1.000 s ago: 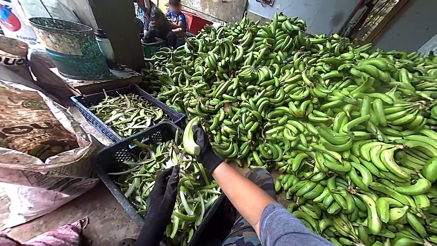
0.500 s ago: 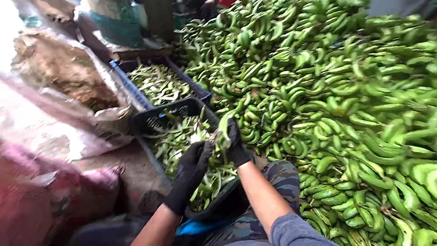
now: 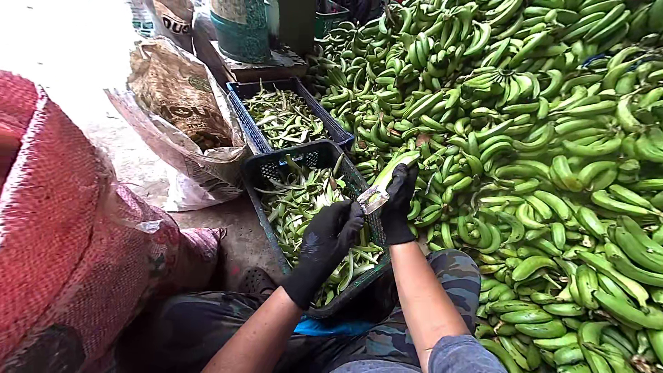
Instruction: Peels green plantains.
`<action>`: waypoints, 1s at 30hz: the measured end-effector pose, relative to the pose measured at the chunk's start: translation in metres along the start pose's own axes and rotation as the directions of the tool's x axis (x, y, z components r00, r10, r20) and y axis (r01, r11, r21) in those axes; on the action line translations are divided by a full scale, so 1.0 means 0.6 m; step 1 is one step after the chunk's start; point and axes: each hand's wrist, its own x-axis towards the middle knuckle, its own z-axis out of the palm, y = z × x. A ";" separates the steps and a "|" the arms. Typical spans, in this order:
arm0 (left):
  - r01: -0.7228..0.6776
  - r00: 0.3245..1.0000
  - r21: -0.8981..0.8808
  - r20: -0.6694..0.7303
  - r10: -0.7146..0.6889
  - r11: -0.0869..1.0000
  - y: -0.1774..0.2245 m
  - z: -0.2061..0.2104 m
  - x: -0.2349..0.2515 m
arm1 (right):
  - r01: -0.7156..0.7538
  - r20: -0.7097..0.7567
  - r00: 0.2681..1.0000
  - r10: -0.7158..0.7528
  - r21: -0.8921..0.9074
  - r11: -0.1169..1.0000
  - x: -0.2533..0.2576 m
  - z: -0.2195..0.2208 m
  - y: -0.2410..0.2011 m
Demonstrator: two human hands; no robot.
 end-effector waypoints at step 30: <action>-0.217 0.957 0.251 -0.137 0.257 0.943 -0.051 0.009 0.010 | -0.474 0.223 0.879 0.421 0.491 0.731 0.007 0.022 -0.023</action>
